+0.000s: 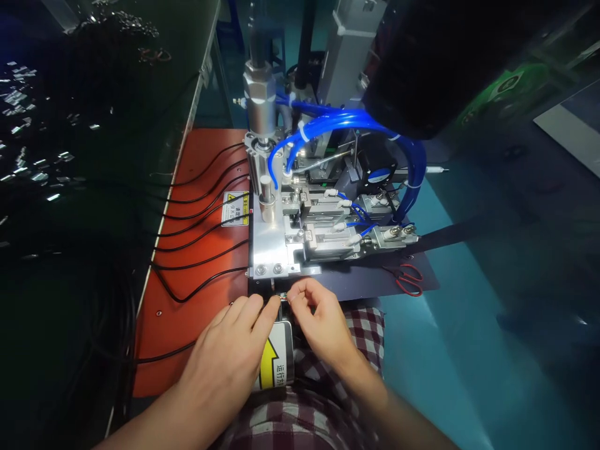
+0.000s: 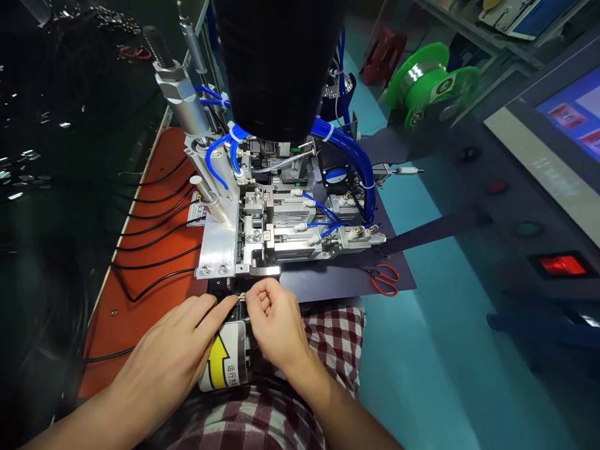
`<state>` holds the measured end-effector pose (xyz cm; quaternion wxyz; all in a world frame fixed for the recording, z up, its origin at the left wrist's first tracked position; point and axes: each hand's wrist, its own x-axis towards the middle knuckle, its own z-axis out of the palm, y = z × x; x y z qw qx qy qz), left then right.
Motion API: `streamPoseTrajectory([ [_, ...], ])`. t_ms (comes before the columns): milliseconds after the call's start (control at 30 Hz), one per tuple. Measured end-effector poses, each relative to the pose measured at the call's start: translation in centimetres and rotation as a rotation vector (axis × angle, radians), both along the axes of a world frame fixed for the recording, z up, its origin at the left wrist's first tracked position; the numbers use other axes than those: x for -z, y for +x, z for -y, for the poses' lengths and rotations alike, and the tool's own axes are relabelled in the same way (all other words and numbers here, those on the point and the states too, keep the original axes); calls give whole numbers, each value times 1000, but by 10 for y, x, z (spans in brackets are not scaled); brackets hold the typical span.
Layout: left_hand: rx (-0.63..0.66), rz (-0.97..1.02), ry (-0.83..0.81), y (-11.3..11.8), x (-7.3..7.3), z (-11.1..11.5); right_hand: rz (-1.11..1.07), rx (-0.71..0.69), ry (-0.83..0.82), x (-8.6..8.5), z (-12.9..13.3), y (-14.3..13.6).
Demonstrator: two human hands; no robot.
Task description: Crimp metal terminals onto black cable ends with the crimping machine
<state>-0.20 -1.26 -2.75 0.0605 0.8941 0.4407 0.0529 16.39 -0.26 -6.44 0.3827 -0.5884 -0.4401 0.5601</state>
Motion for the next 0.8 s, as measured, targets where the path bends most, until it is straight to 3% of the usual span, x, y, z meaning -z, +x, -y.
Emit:
streamPoseTrajectory([
  [133, -31, 103, 15, -6, 1, 6, -136, -7, -127, 2, -1, 0],
  [333, -155, 106, 79, -16, 9, 22, -184, -10, -134, 1, -2, 1],
  [467, -44, 79, 111, -29, 18, 13, -200, -29, -143, -2, -2, 2],
  [567, 68, 106, 100, -36, 16, 0, -205, -34, -133, -3, -3, 3],
  [800, 55, 194, 59, -18, 1, -7, -229, -35, -126, 4, -2, 2],
])
